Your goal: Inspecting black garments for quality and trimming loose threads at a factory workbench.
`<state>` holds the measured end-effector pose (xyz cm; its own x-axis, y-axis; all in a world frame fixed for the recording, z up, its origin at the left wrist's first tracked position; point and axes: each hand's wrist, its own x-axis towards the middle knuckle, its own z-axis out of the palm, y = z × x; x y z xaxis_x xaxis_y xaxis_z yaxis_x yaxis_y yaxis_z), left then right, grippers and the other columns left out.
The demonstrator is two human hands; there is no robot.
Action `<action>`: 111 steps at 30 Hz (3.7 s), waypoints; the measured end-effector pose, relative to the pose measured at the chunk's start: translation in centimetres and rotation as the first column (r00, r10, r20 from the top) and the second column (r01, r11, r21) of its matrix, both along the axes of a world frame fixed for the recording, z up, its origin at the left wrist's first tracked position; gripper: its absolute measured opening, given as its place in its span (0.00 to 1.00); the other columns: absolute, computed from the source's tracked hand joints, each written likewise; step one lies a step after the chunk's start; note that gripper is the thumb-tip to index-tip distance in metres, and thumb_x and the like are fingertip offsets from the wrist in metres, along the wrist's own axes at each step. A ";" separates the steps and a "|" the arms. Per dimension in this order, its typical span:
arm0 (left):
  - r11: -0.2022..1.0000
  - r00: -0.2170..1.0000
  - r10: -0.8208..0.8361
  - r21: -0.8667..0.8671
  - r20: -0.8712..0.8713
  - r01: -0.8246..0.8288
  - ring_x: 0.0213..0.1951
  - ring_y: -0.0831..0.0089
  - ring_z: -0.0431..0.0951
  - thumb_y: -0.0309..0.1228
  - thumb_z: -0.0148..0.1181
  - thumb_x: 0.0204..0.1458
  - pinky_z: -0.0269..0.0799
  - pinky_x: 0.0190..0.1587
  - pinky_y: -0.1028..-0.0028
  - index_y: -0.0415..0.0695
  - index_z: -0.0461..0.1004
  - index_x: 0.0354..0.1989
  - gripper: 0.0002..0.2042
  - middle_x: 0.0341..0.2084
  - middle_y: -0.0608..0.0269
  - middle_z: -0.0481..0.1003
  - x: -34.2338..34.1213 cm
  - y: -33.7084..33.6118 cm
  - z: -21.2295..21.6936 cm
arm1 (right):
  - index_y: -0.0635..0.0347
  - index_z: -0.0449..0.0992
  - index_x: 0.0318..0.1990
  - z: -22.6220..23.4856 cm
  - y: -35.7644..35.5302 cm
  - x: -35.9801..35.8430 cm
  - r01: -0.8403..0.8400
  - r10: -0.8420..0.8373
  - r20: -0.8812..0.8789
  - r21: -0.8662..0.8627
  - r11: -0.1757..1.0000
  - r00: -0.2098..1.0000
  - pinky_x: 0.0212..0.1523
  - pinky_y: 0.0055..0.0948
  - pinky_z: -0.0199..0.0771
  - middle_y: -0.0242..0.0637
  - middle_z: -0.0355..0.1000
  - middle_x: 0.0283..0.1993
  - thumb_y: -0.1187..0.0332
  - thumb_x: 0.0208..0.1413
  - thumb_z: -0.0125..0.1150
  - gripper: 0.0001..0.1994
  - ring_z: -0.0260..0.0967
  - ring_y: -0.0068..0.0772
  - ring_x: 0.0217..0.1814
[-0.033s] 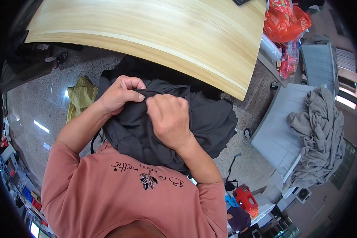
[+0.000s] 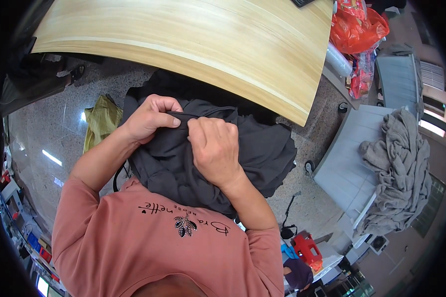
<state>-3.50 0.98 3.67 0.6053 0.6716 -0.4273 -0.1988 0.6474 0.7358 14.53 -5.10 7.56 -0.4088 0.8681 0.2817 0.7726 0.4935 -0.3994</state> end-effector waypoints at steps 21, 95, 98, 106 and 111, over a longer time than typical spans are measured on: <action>0.884 0.947 0.013 0.447 -0.322 0.140 0.23 0.83 0.67 0.21 0.59 0.39 0.64 0.26 0.78 0.34 0.74 0.24 0.04 0.16 0.65 0.71 0.0 0.5 1.4 | 0.62 0.74 0.33 -1.1 0.0 0.5 -0.221 0.232 -0.125 0.094 0.971 0.965 0.27 0.28 0.57 0.31 0.65 0.23 0.74 0.40 0.60 0.09 0.61 0.28 0.22; 0.978 0.999 -0.025 0.208 0.038 0.017 0.27 0.87 0.69 0.23 0.59 0.50 0.64 0.30 0.84 0.37 0.74 0.29 0.03 0.24 0.72 0.73 -3.0 0.8 -0.6 | 0.63 0.73 0.25 -2.1 0.4 1.1 0.331 -0.384 -0.321 -0.209 0.920 0.866 0.25 0.31 0.70 0.41 0.71 0.24 0.79 0.38 0.57 0.04 0.71 0.43 0.23; 0.999 0.960 -0.031 -0.004 0.279 0.034 0.28 0.86 0.71 0.21 0.60 0.49 0.67 0.33 0.83 0.36 0.75 0.30 0.02 0.26 0.68 0.75 -2.7 0.0 0.1 | 0.64 0.73 0.25 -2.3 0.6 1.0 0.317 -0.378 -0.314 -0.229 0.921 0.871 0.26 0.32 0.70 0.42 0.72 0.24 0.79 0.39 0.57 0.03 0.71 0.44 0.24; 0.995 0.995 0.086 -0.044 0.047 -0.084 0.27 0.85 0.72 0.20 0.62 0.46 0.68 0.32 0.83 0.37 0.76 0.28 0.02 0.24 0.68 0.75 -2.2 0.0 -0.3 | 0.64 0.74 0.33 -0.3 1.2 0.2 0.032 -0.019 -0.092 0.144 0.989 0.996 0.32 0.33 0.70 0.41 0.72 0.36 0.76 0.39 0.61 0.10 0.71 0.41 0.34; 0.995 0.998 0.067 0.075 0.003 -0.067 0.26 0.85 0.70 0.20 0.62 0.43 0.65 0.29 0.83 0.38 0.75 0.26 0.03 0.23 0.68 0.74 -1.7 -0.6 0.0 | 0.63 0.74 0.33 1.4 2.3 -1.4 -0.318 0.327 -0.078 0.115 0.941 0.942 0.33 0.31 0.63 0.36 0.69 0.35 0.72 0.37 0.61 0.12 0.67 0.35 0.36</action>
<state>-5.20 0.39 3.69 0.5577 0.7408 -0.3744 -0.2401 0.5758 0.7815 13.14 -2.85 8.98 -0.6293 0.6597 0.4109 0.5263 0.7508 -0.3992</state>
